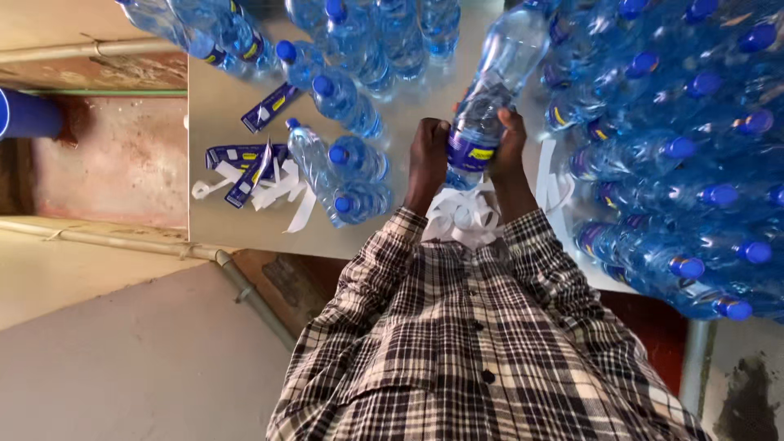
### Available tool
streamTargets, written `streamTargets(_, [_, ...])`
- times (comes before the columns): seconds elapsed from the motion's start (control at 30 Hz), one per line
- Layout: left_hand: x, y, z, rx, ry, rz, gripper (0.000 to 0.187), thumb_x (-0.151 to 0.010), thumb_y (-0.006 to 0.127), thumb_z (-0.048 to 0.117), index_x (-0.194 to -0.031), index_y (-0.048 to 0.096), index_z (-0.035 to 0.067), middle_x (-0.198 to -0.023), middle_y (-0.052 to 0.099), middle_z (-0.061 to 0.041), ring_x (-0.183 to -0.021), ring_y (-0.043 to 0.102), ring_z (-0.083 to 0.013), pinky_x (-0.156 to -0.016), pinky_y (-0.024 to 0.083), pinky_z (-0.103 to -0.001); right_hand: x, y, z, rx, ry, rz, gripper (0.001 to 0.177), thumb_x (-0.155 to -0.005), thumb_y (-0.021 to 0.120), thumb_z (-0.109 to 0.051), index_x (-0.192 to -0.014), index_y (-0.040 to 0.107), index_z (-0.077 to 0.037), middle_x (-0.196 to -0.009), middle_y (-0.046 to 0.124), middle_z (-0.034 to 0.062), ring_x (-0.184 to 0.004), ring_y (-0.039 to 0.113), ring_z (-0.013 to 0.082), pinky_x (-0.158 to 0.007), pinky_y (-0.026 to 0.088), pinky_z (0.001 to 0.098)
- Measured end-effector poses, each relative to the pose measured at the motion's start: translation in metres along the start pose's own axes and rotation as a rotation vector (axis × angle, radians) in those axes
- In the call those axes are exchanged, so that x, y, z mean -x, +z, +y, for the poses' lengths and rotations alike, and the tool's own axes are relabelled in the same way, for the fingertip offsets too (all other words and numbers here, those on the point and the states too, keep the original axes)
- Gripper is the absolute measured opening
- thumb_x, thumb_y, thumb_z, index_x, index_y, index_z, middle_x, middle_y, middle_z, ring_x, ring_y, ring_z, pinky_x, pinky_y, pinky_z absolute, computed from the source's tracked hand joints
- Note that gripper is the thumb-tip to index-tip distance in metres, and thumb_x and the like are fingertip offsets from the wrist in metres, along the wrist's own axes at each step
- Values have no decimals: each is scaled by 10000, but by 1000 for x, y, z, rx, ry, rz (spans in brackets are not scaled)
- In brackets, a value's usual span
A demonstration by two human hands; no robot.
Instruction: The person repeatedly picks up plastic water bottles from a table, applies a blue and yellow label to each bottle, and places the labeled bottles into a growing stack. The person also handles loose white paper strips and label packaging on the table.
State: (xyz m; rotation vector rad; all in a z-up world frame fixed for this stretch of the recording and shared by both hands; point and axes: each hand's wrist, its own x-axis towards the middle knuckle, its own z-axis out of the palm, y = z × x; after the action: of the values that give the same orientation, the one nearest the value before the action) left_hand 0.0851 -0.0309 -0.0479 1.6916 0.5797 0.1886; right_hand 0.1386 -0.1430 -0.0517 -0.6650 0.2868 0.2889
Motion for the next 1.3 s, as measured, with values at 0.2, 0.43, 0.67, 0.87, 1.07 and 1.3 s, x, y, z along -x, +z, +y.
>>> streamTargets(0.2, [4, 0, 29, -73, 72, -152, 418, -1092, 694, 570, -1201, 675, 166, -1074, 701, -123, -914, 759, -359, -781, 580, -514, 4, -15, -31, -203, -21, -548, 827, -930, 682, -501, -1578, 539, -7, -1577, 606, 343, -1367, 667, 597, -1180, 554, 677])
streamTargets(0.43, [90, 8, 19, -104, 515, -145, 954, -1096, 465, 726, -1671, 396, -31, -1610, 496, -354, -1482, 494, -591, -1244, 412, -651, -10, -49, -53, 72, -82, -630, 1011, -809, 838, -476, -1607, 466, 20, -1576, 615, 271, -1471, 603, 498, -1251, 499, 612])
streamTargets(0.67, [60, -33, 63, 250, 81, -485, 709, -1234, 184, 493, -1472, 600, -30, -1512, 631, -377, -1456, 570, -510, -1246, 392, -631, 38, -45, -18, 526, -274, -626, 1173, -744, 958, -143, -1715, 308, -30, -1689, 513, 211, -1543, 513, 351, -1348, 353, 576])
streamTargets(0.87, [65, -27, 17, -202, 588, -291, 1110, -846, 948, 454, -1735, 387, 95, -1648, 505, -210, -1556, 476, -479, -1296, 378, -580, 39, -64, -36, 1205, -615, -620, 1209, -681, 1031, -611, -1556, 517, 47, -1499, 583, 344, -1453, 536, 544, -1269, 381, 627])
streamTargets(1.07, [-8, 43, 58, -211, 419, -186, 934, -777, 971, 408, -1594, 545, 255, -1546, 586, -170, -1403, 639, -504, -1145, 564, -637, 34, -55, -53, 1033, -653, -391, 892, -1044, 838, -314, -1734, 321, -83, -1720, 387, 177, -1610, 393, 319, -1290, 356, 553])
streamTargets(1.3, [-76, 104, 115, -194, 612, -171, 810, -892, 953, 338, -1551, 520, 150, -1573, 581, -144, -1434, 627, -376, -1110, 614, -503, 84, -107, -63, 1117, -391, -145, 913, -925, 647, -117, -1720, 200, -152, -1778, 347, 199, -1594, 450, 429, -1187, 451, 524])
